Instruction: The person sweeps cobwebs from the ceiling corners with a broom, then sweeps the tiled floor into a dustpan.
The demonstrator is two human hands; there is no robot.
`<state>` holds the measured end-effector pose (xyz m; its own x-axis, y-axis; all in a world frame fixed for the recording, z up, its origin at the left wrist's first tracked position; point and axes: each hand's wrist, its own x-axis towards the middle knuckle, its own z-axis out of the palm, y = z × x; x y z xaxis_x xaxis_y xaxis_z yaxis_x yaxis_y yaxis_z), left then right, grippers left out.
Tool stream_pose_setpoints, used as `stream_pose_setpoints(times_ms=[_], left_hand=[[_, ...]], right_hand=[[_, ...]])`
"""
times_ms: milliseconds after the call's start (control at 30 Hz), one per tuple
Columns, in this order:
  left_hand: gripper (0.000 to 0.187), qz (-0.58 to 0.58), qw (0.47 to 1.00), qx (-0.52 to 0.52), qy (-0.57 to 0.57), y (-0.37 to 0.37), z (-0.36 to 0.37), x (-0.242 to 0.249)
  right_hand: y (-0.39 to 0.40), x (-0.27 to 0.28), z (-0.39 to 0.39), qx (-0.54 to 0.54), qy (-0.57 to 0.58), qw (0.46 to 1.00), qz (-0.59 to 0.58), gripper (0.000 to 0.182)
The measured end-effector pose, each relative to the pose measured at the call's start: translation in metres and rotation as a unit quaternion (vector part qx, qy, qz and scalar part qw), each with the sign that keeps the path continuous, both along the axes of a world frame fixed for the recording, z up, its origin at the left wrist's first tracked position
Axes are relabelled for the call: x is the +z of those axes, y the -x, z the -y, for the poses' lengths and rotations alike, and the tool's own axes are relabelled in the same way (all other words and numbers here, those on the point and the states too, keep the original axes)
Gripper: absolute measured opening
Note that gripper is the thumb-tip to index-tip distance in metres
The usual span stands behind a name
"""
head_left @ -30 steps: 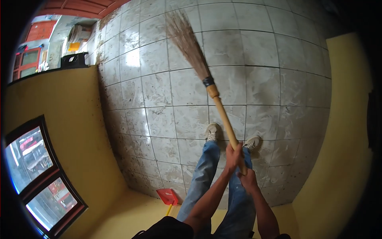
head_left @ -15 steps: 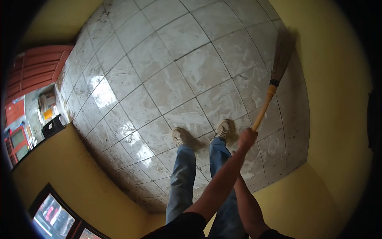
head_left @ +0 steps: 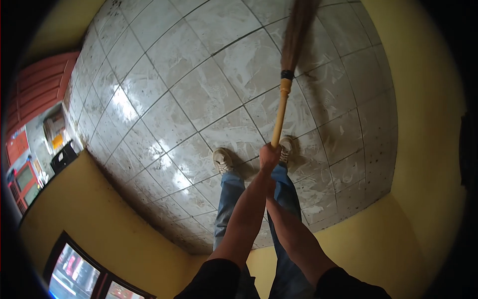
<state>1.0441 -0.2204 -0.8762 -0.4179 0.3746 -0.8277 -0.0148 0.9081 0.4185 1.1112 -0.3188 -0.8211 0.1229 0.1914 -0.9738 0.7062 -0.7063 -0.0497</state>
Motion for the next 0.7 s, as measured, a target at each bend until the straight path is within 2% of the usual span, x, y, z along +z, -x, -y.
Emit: stream_pose_setpoints(times_ms=[100, 200, 233, 300, 433, 500, 533, 567, 600, 700], left_hand=[[0.042, -0.056, 0.994, 0.088, -0.025, 0.009, 0.036, -0.007], [0.039, -0.025, 0.987, 0.160, 0.000, 0.039, 0.060, 0.000], [0.037, 0.002, 0.984, 0.172, 0.048, 0.050, 0.065, 0.005], [0.039, 0.003, 0.976, 0.215, 0.038, 0.065, 0.077, 0.011], [0.042, -0.024, 0.965, 0.259, 0.013, 0.076, 0.107, 0.014], [0.043, -0.066, 0.953, 0.294, 0.039, 0.072, 0.125, 0.028], [0.040, -0.139, 0.948, 0.282, 0.056, 0.069, 0.134, 0.034], [0.037, -0.072, 0.935, 0.342, 0.066, 0.079, 0.136, 0.063], [0.037, -0.069, 0.925, 0.368, 0.070, 0.080, 0.150, 0.067], [0.036, -0.066, 0.902, 0.421, 0.073, 0.075, 0.182, 0.069]], right_hand=[[-0.001, 0.013, -0.001, 0.020, 0.026, 0.999, 0.014, 0.052], [0.008, 0.014, 0.017, 0.072, -0.012, 0.997, -0.025, 0.059], [0.012, 0.013, 0.026, 0.103, -0.045, 0.993, -0.023, 0.059], [0.016, -0.007, 0.053, 0.159, -0.113, 0.980, -0.023, 0.059], [0.048, 0.039, 0.037, 0.193, -0.041, 0.980, 0.015, 0.057], [0.040, 0.050, 0.042, 0.208, 0.029, 0.978, 0.005, 0.056], [0.028, 0.045, 0.054, 0.250, 0.006, 0.968, -0.014, 0.055], [0.008, 0.030, 0.074, 0.290, -0.017, 0.956, -0.033, 0.054], [-0.003, 0.026, 0.086, 0.330, -0.035, 0.942, -0.048, 0.053], [0.005, 0.067, 0.091, 0.362, -0.061, 0.927, -0.080, 0.048]])
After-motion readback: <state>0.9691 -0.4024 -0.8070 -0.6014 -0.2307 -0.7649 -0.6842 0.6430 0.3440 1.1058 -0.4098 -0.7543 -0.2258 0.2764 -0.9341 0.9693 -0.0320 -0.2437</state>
